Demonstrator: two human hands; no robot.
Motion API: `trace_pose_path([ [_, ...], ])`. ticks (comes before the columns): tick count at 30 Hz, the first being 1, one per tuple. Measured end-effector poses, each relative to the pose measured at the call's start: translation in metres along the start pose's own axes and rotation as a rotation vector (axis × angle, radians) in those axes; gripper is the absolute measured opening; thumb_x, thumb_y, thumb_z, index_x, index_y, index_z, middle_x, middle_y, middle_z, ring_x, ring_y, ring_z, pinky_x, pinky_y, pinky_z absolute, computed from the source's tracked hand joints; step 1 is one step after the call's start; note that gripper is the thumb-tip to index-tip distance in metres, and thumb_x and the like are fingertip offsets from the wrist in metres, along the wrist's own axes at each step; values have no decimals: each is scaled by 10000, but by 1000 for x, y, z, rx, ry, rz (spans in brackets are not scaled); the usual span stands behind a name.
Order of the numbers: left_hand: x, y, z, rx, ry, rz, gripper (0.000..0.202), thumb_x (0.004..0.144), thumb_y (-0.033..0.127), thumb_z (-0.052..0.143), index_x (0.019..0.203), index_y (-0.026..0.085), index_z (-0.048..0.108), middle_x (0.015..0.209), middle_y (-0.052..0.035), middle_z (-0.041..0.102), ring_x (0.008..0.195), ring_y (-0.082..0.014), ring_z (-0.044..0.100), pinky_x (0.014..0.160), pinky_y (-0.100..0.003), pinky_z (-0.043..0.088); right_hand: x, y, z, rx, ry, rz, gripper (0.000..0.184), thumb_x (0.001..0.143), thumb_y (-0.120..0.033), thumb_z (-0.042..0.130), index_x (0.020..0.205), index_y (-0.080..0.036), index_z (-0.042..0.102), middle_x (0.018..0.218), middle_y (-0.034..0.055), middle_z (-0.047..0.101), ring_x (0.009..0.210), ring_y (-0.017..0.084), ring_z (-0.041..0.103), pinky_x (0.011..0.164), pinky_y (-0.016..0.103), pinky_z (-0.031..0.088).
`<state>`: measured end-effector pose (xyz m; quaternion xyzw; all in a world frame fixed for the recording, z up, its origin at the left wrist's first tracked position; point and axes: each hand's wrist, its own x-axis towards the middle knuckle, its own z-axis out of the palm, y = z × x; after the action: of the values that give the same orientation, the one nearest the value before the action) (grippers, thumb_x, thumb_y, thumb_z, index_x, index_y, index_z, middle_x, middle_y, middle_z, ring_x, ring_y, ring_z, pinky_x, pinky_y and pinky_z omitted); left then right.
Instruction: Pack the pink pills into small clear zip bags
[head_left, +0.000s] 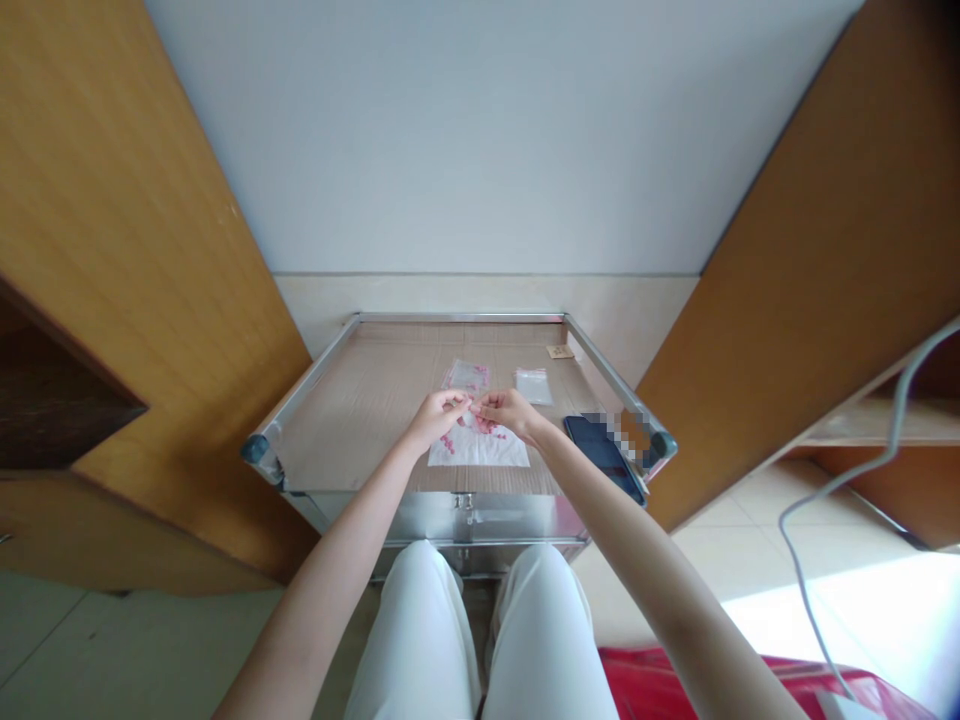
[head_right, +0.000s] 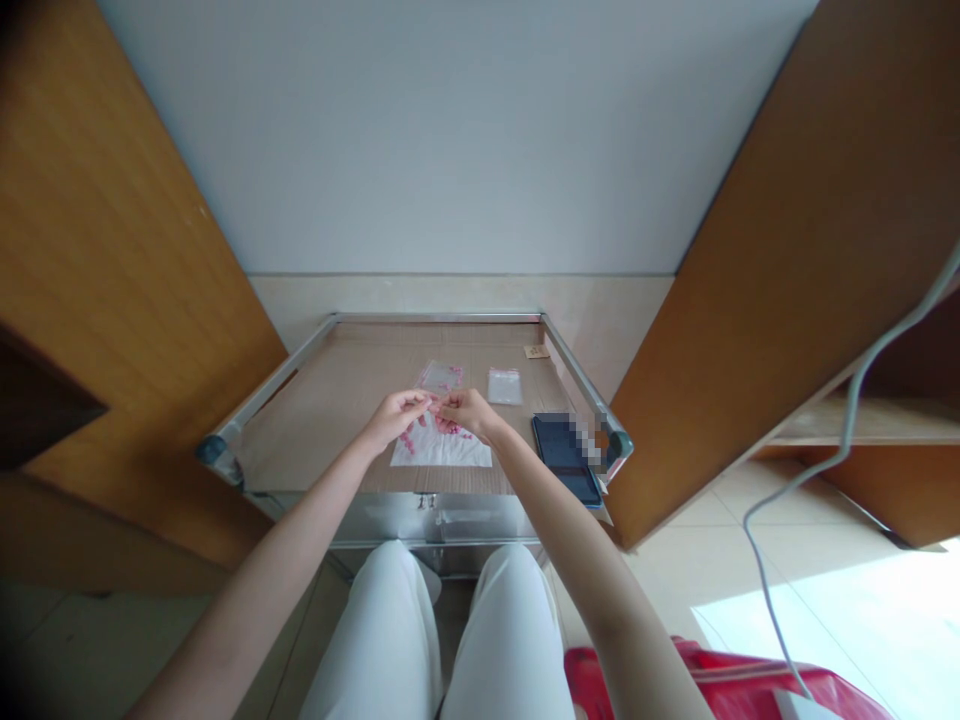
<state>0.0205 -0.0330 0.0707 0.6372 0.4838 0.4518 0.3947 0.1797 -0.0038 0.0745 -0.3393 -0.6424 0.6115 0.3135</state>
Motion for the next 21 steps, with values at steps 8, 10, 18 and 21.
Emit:
trace_pose_path([
  [8,0,2,-3,42,-67,37,238,734,344,476,648,135,551,993,-80,584,631,-94,527,498,-186,406,-4,-5,6,8,14,1,279,624,-389,614,652,-115,563,501,-16,524,449,65,473,462,195,374],
  [10,1,0,-3,76,-96,46,252,741,344,467,620,134,533,983,-82,585,624,-97,529,496,-190,403,-4,-7,7,-33,33,6,236,635,-349,602,618,-119,554,484,-16,519,441,65,469,449,190,364],
  [18,7,5,-6,99,-190,135,222,748,295,470,610,135,539,918,-84,598,830,-157,548,730,-267,416,-3,-10,8,-70,57,-37,150,641,-236,559,548,-124,523,433,-22,496,397,64,438,411,191,324],
  [21,6,14,-11,89,-219,163,231,752,293,461,594,139,529,881,-74,600,857,-165,538,758,-278,400,-3,-12,8,26,17,-39,158,639,-268,571,587,-122,537,466,-19,511,420,67,460,430,195,335],
])
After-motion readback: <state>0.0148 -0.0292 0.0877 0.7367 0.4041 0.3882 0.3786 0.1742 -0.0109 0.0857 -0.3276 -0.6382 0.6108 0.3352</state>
